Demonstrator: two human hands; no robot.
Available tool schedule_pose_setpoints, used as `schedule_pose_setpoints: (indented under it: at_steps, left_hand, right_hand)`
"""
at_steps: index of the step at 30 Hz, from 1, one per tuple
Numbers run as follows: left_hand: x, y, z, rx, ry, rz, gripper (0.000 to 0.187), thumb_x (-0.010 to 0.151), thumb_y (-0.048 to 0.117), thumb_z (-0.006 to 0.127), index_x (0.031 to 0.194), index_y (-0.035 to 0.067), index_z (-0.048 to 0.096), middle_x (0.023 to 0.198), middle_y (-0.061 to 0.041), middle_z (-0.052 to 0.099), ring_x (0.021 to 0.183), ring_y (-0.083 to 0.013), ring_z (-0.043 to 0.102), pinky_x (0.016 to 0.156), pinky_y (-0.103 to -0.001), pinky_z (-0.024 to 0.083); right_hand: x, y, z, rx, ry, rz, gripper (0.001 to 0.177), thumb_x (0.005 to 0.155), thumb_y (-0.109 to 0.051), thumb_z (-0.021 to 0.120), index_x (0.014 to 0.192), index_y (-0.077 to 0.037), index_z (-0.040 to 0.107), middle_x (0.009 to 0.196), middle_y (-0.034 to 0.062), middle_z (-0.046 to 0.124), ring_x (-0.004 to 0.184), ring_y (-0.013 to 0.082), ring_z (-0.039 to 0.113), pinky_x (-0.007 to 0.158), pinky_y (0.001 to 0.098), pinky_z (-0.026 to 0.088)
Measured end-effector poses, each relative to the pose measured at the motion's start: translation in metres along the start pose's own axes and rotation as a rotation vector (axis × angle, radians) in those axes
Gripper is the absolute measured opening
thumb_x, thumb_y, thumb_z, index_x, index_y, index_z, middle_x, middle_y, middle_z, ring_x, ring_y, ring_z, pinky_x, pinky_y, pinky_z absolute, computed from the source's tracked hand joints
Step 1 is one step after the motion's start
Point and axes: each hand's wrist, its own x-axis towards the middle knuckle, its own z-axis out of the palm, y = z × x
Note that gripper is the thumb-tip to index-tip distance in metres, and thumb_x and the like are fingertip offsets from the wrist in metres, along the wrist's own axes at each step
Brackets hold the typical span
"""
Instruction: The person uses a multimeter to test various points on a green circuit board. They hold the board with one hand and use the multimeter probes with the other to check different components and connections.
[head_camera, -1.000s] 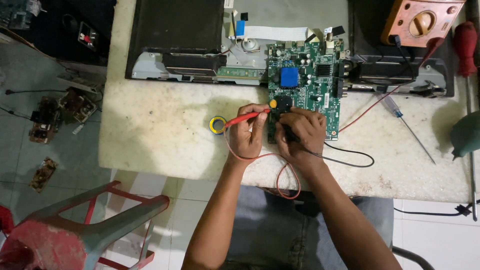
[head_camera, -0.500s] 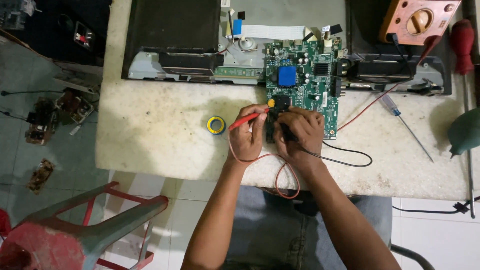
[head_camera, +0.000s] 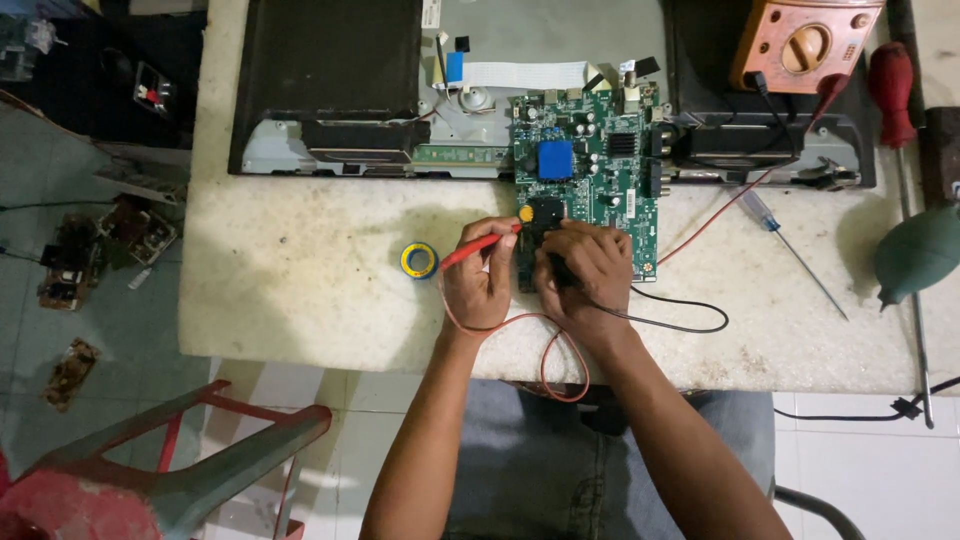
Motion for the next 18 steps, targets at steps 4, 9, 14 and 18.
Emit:
schedule_pose_setpoints:
  at_steps: [4,9,14,18]
  left_hand:
    - [-0.001,-0.006,0.001,-0.025,0.010,-0.010,0.012,0.104,0.010,0.060,0.111,0.001,0.063,0.108,-0.020,0.074,0.102,-0.0316,0.074,0.086,-0.036,0.062]
    - [-0.002,-0.014,0.003,-0.125,0.027,-0.029,0.012,0.104,0.010,0.060,0.113,0.002,0.060,0.110,-0.019,0.072,0.099,-0.0274,0.074,0.086,-0.037,0.062]
    - [-0.005,-0.017,0.002,-0.222,0.077,-0.122,0.019,0.109,0.019,0.051,0.116,0.002,0.047,0.118,-0.020,0.067,0.101,-0.0280,0.074,0.084,-0.034,0.064]
    - [-0.006,-0.024,0.006,-0.176,0.058,-0.146,0.019,0.108,0.020,0.052,0.116,0.002,0.048,0.120,-0.020,0.066,0.102,-0.0289,0.074,0.084,-0.034,0.063]
  right_hand:
    - [0.003,0.000,-0.001,0.062,0.046,0.021,0.007,0.089,-0.015,0.074,0.095,-0.018,0.072,0.096,0.0000,0.076,0.099,0.0261,0.075,0.085,0.0376,0.045]
    - [-0.021,0.027,-0.032,0.297,0.195,0.271,0.003,0.099,-0.004,0.069,0.098,-0.006,0.066,0.096,0.0129,0.072,0.099,0.0347,0.073,0.085,0.0381,0.048]
    - [-0.024,0.063,-0.081,0.101,0.248,0.419,0.036,0.117,-0.030,0.050,0.123,0.002,0.063,0.107,0.0199,0.072,0.101,0.0322,0.073,0.097,0.0433,0.054]
    - [-0.050,0.063,-0.084,-0.131,-0.016,0.547,0.008,0.102,-0.012,0.075,0.109,-0.007,0.076,0.094,0.0173,0.074,0.095,0.0423,0.072,0.086,0.0525,0.056]
